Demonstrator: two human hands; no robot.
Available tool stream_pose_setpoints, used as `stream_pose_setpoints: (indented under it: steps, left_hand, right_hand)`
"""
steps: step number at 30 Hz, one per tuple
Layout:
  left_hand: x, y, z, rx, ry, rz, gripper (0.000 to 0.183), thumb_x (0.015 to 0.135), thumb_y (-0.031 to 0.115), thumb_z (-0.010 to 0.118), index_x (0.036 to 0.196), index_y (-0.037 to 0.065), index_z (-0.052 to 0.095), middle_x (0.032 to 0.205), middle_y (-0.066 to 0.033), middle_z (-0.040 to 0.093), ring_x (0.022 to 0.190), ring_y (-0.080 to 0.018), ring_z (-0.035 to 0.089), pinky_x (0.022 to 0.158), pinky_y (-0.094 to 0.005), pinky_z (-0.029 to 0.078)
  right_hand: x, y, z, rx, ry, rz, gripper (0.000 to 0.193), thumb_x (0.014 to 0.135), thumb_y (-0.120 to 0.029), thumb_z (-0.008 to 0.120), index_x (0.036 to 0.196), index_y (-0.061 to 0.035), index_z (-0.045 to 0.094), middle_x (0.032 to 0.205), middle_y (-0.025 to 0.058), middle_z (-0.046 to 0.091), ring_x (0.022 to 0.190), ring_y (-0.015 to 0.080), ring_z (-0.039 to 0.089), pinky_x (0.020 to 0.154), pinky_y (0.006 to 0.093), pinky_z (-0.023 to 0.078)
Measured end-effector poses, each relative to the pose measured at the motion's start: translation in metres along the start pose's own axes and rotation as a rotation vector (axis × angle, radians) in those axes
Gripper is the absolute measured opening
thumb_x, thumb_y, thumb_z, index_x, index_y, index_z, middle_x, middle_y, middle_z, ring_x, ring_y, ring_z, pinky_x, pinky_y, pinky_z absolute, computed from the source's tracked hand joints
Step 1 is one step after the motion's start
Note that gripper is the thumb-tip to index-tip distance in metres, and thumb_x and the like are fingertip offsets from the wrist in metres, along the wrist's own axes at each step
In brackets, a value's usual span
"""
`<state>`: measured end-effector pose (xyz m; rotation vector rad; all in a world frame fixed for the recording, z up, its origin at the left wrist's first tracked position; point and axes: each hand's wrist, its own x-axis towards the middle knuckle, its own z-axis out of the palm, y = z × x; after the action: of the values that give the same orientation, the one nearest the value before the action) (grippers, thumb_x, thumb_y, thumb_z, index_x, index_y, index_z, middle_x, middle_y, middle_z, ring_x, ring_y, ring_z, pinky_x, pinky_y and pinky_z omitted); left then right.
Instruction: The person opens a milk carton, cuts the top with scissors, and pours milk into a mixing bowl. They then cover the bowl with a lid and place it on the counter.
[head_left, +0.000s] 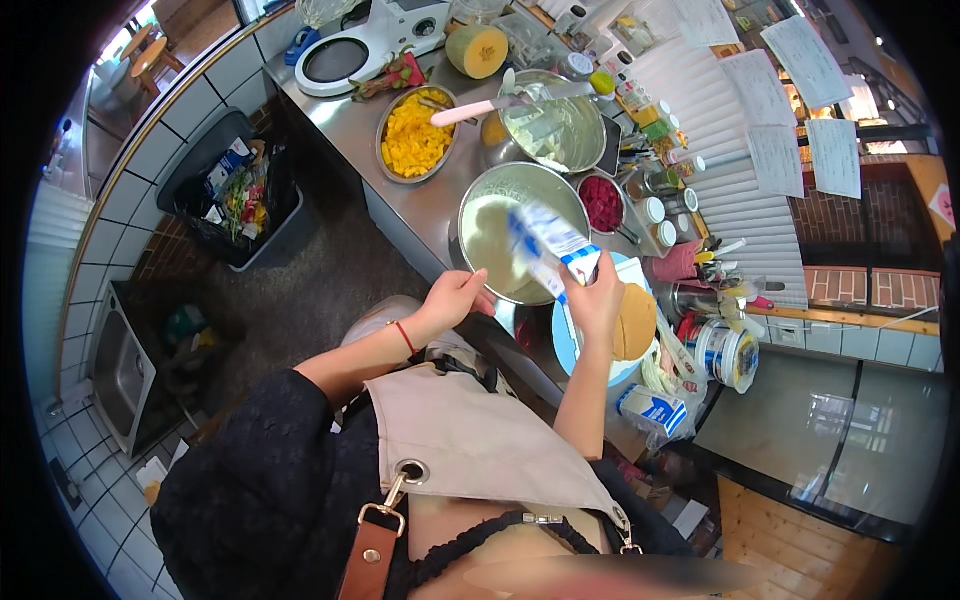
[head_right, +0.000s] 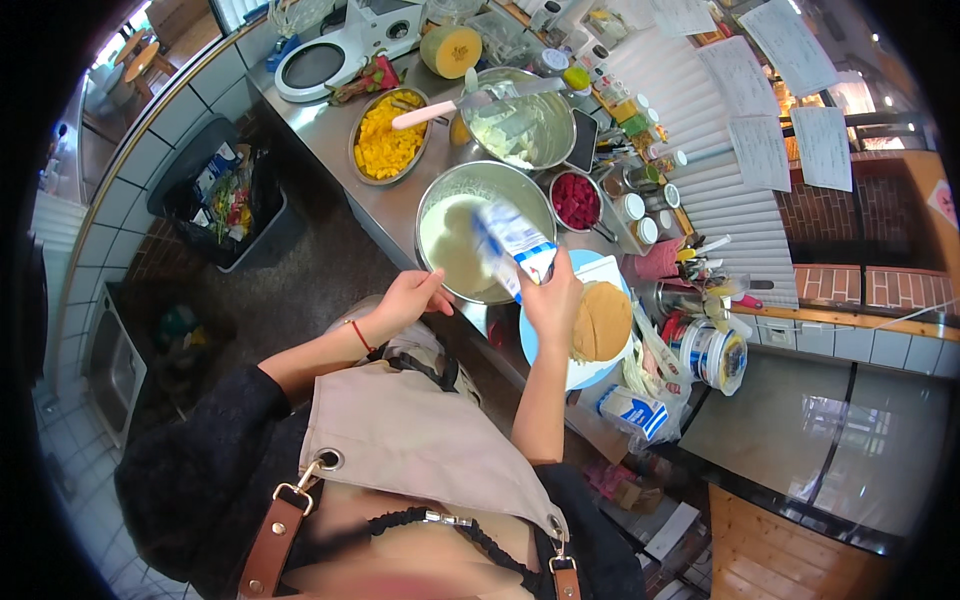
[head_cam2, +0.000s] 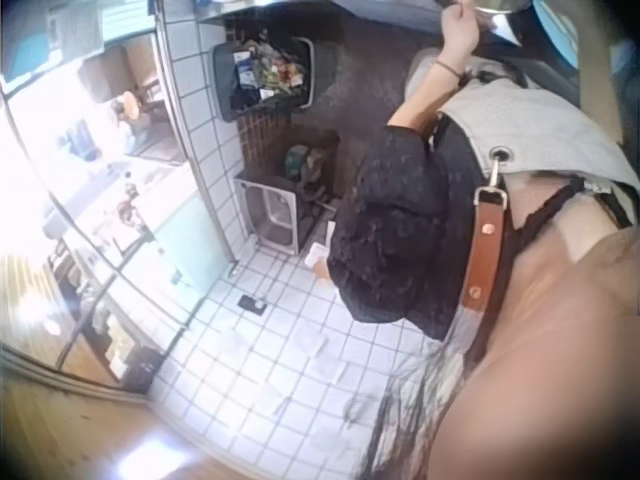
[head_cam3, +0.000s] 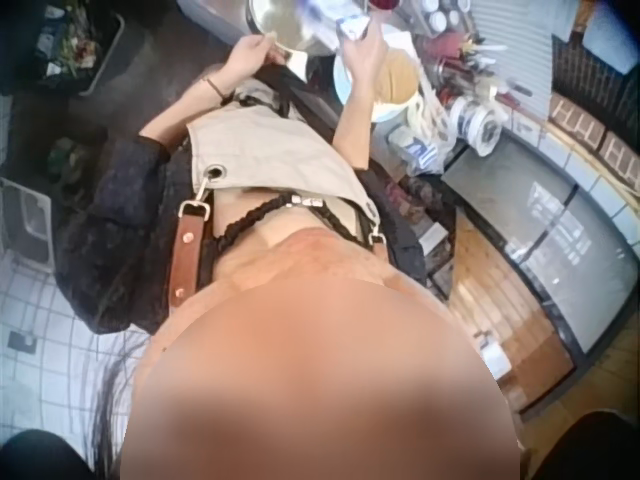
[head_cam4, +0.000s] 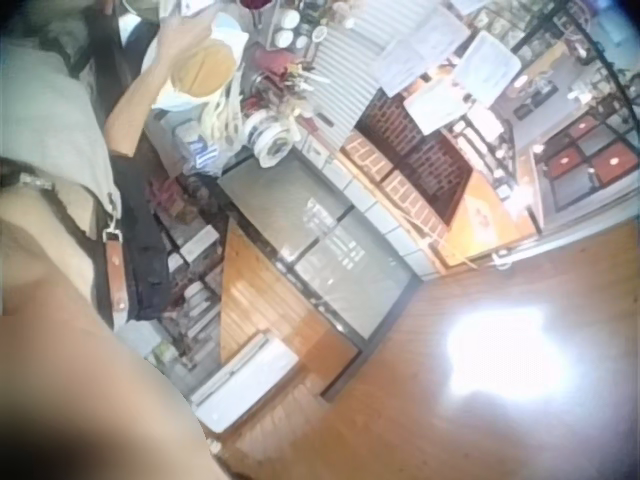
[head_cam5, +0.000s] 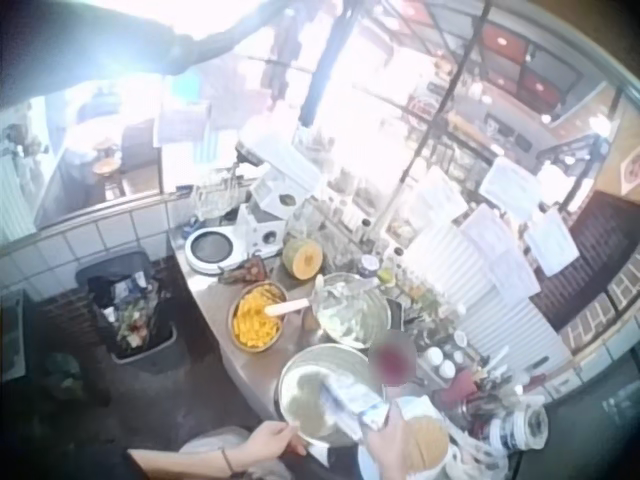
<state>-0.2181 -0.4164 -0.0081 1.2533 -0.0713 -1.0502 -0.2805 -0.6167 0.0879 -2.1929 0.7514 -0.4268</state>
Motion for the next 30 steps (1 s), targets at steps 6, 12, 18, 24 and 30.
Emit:
stream_pose_setpoints:
  steps: [6, 12, 18, 24, 30]
  left_hand:
    - [0.003, 0.000, -0.005, 0.008, -0.004, 0.017, 0.048, 0.105, 0.038, 0.045, 0.091, -0.003, 0.066, 0.075, -0.0080, 0.071, 0.068, -0.0095, 0.061, 0.066, -0.0232, 0.047]
    - [0.000, 0.001, -0.002, 0.031, -0.019, -0.018, 0.051, 0.105, 0.040, 0.044, 0.093, -0.004, 0.067, 0.076, -0.0085, 0.071, 0.069, -0.0104, 0.061, 0.069, -0.0244, 0.047]
    - [-0.003, 0.004, -0.001, -0.018, 0.017, -0.050, 0.048, 0.105, 0.036, 0.042, 0.096, -0.005, 0.066, 0.084, -0.0124, 0.072, 0.079, -0.0155, 0.066, 0.078, -0.0281, 0.051]
    - [-0.004, 0.004, 0.002, -0.058, 0.021, -0.063, 0.046, 0.105, 0.032, 0.041, 0.095, -0.004, 0.066, 0.091, -0.0155, 0.073, 0.086, -0.0198, 0.069, 0.084, -0.0310, 0.052]
    - [-0.008, 0.013, 0.009, -0.017, 0.045, -0.078, 0.044, 0.105, 0.030, 0.041, 0.095, -0.005, 0.066, 0.092, -0.0150, 0.073, 0.087, -0.0196, 0.068, 0.085, -0.0312, 0.051]
  right_hand:
    - [0.009, 0.004, -0.009, 0.095, -0.135, 0.049, 0.033, 0.074, -0.016, 0.081, 0.098, -0.0008, 0.064, 0.085, 0.0137, 0.071, 0.075, 0.0210, 0.066, 0.072, 0.0343, 0.051]
    - [-0.003, 0.005, -0.009, 0.062, -0.023, 0.047, 0.033, 0.075, -0.016, 0.082, 0.097, -0.0009, 0.062, 0.085, 0.0117, 0.070, 0.077, 0.0204, 0.066, 0.072, 0.0335, 0.050]
    - [-0.055, -0.010, -0.044, -0.094, 0.184, -0.226, 0.040, 0.074, -0.012, 0.081, 0.105, -0.0009, 0.059, 0.089, 0.0129, 0.067, 0.083, 0.0225, 0.067, 0.073, 0.0335, 0.050]
    - [-0.058, -0.007, -0.053, -0.061, 0.076, -0.123, 0.036, 0.071, -0.012, 0.082, 0.097, -0.0002, 0.060, 0.086, 0.0164, 0.068, 0.074, 0.0259, 0.069, 0.064, 0.0372, 0.050]
    - [-0.068, 0.006, -0.047, -0.177, -0.028, -0.179, 0.037, 0.073, -0.010, 0.079, 0.101, 0.0015, 0.057, 0.082, 0.0194, 0.066, 0.076, 0.0337, 0.069, 0.064, 0.0382, 0.051]
